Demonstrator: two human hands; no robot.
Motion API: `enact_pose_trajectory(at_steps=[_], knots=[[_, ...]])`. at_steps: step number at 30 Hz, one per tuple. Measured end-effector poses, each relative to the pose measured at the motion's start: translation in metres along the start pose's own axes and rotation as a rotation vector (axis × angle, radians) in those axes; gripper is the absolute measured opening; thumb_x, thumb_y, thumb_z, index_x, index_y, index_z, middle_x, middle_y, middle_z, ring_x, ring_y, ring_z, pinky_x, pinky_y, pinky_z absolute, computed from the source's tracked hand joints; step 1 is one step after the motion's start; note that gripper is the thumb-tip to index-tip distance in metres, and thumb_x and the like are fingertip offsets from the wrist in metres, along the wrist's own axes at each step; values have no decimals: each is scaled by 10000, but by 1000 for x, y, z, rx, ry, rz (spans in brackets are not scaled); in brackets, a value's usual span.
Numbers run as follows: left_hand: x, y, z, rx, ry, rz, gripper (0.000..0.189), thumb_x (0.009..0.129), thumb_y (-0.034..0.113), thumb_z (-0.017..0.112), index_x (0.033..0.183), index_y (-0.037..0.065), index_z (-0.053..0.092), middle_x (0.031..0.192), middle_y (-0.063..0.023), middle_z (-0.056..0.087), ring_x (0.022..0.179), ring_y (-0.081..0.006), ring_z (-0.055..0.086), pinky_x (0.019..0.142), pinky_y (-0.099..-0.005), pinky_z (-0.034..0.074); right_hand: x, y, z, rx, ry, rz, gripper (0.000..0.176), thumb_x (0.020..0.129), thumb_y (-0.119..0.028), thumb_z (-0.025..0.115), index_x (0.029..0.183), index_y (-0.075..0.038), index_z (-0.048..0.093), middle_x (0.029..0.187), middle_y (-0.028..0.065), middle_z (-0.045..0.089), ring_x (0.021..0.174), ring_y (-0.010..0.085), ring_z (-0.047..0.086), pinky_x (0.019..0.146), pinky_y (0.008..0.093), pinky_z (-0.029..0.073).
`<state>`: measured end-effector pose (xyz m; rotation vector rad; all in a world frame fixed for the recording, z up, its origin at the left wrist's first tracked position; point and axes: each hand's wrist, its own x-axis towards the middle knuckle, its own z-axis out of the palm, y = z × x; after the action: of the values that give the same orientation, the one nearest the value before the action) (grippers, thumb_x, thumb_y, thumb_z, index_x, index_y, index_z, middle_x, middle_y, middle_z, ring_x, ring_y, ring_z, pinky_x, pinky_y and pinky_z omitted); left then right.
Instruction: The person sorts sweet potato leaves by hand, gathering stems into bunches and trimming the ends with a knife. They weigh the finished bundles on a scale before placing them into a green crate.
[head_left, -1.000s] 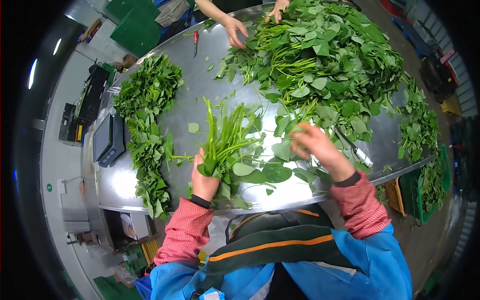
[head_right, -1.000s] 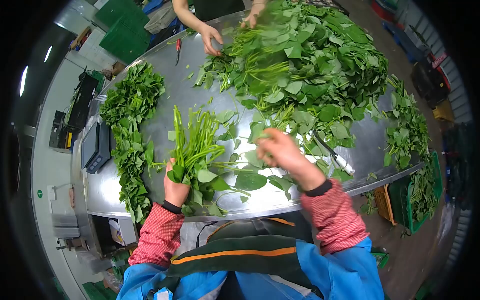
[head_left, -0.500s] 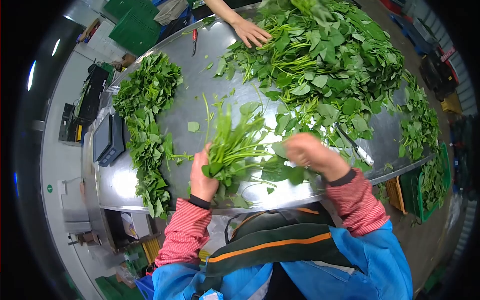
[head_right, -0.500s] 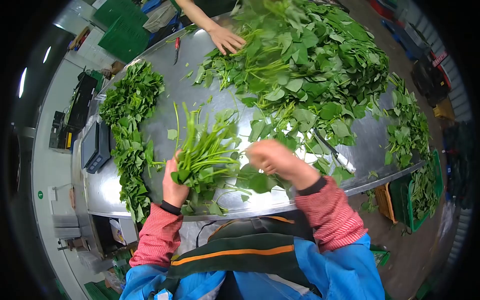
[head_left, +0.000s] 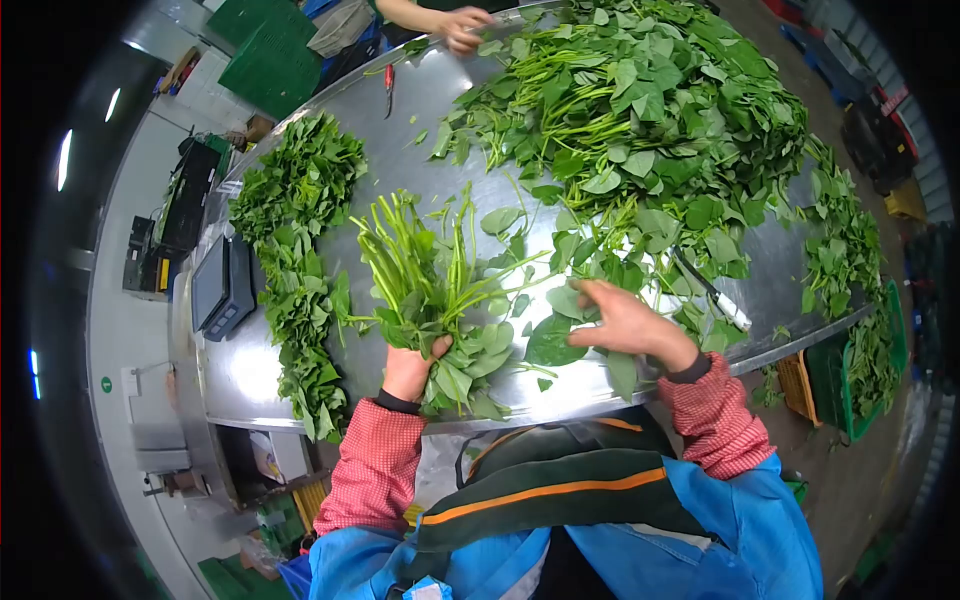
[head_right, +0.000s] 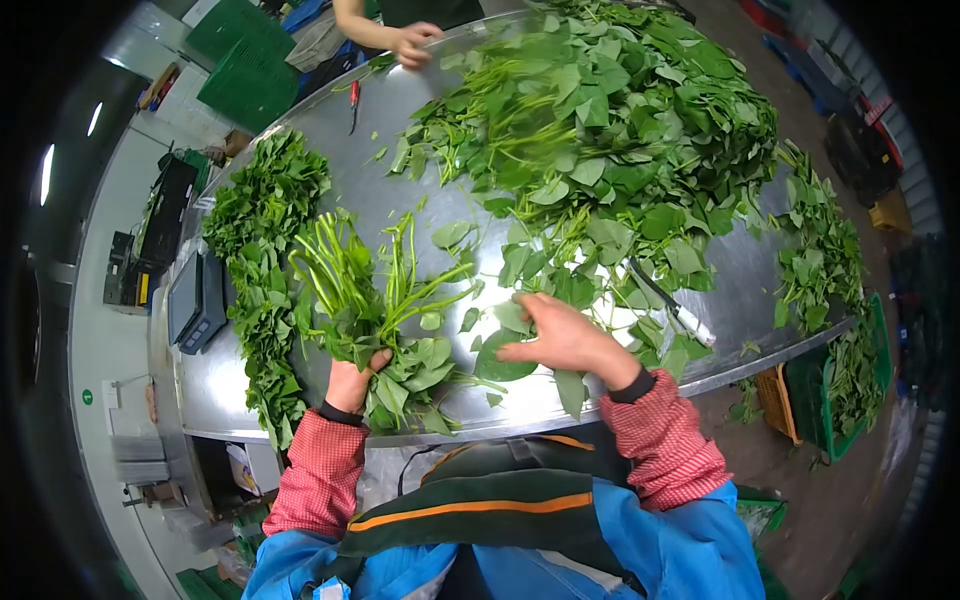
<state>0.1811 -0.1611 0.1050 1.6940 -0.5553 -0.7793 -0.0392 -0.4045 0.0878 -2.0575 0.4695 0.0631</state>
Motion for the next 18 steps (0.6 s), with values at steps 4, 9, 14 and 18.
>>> enact_pose_trajectory(at_steps=[4,9,14,18], knots=[[-2,-6,10,-31,-21,-11,354,768,-37,685,1108,7,597,1016,-37,636,895,-161,597,814,-295,481,14,-19,23,363,40,-126,893,709,-499,743,1324,55,407,1145,216,574,1069,314,560,919,362,442],[-5,-8,21,-9,-36,13,434,724,-38,708,1141,12,596,1061,-47,648,948,-165,605,850,-303,477,29,-44,37,588,-69,-6,473,867,-341,641,1148,32,563,931,116,639,879,208,604,783,326,476],[-11,-13,7,29,-41,4,434,734,-30,696,1151,13,584,1051,-41,639,934,-162,596,841,-302,478,17,-9,8,455,30,-173,290,944,-283,511,919,-17,623,682,29,563,595,119,513,561,268,427],[-17,-23,-7,-43,-44,-107,418,740,-24,689,1143,11,583,1037,-41,631,914,-163,590,825,-303,480,-3,25,-64,1661,-86,-482,166,927,-238,505,866,-107,585,648,10,533,585,85,525,518,232,421]])
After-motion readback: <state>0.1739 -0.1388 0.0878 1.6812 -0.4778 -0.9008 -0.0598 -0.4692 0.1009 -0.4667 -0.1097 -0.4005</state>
